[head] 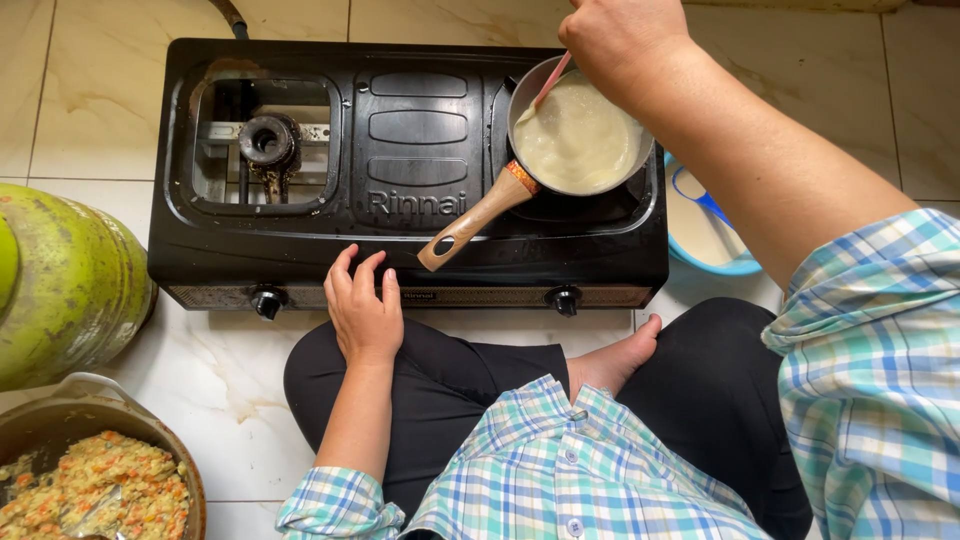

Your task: Cooking thin pastry skins on a small pan over a gas stove, including pouring batter and peeling the finished skins.

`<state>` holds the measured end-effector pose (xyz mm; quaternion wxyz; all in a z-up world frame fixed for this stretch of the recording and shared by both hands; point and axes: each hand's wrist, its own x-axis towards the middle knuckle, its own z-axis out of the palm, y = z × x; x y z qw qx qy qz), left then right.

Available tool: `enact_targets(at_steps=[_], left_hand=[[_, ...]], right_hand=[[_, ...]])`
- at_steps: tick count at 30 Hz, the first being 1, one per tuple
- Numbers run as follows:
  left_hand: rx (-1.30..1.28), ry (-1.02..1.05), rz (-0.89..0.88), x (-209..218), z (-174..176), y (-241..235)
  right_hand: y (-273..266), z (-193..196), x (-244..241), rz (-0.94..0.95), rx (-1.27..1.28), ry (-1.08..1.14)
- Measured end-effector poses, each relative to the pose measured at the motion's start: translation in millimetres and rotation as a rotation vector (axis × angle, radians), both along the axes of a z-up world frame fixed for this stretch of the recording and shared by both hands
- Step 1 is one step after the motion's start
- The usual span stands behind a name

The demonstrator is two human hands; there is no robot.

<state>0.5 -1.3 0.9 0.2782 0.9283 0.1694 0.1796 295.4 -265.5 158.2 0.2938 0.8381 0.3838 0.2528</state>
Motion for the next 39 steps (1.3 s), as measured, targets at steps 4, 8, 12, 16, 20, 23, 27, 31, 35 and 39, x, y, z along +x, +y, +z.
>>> enact_targets(at_steps=[4,8,12,16,20,23,27,31,35,39], left_hand=[[-0.002,0.010,-0.003,-0.2,-0.1,0.4],[0.005,0.010,-0.003,0.3,-1.1,1.0],[0.006,0.005,-0.003,0.4,-2.0,1.1],[0.012,0.005,-0.007,0.1,-1.3,0.5],[0.002,-0.007,-0.009,-0.5,-0.3,0.5],[0.014,-0.004,-0.004,-0.4,0.4,0.3],[0.008,-0.005,-0.005,0.2,-0.3,0.2],[0.009,-0.003,-0.008,0.2,-1.4,0.3],[0.014,0.014,0.004,-0.2,-2.2,0.8],[0.011,-0.002,-0.002,0.5,-1.6,1.0]], right_hand=[[-0.8,0.7,1.1,-0.048,0.063,0.039],[1.8,14.1,-2.9,-0.121,-0.033,-0.016],[2.5,20.1,-8.3,-0.107,-0.062,-0.031],[3.3,10.7,-7.8,-0.020,0.039,0.049],[7.6,6.1,-7.5,0.034,0.058,-0.015],[10.5,20.0,-13.1,-0.030,0.081,0.069],[5.2,26.0,-11.1,-0.091,-0.079,-0.029],[-4.2,5.7,2.2,-0.075,0.030,0.070],[-1.9,-1.2,2.6,-0.098,0.065,0.051],[2.2,12.7,-1.4,-0.126,-0.004,-0.001]])
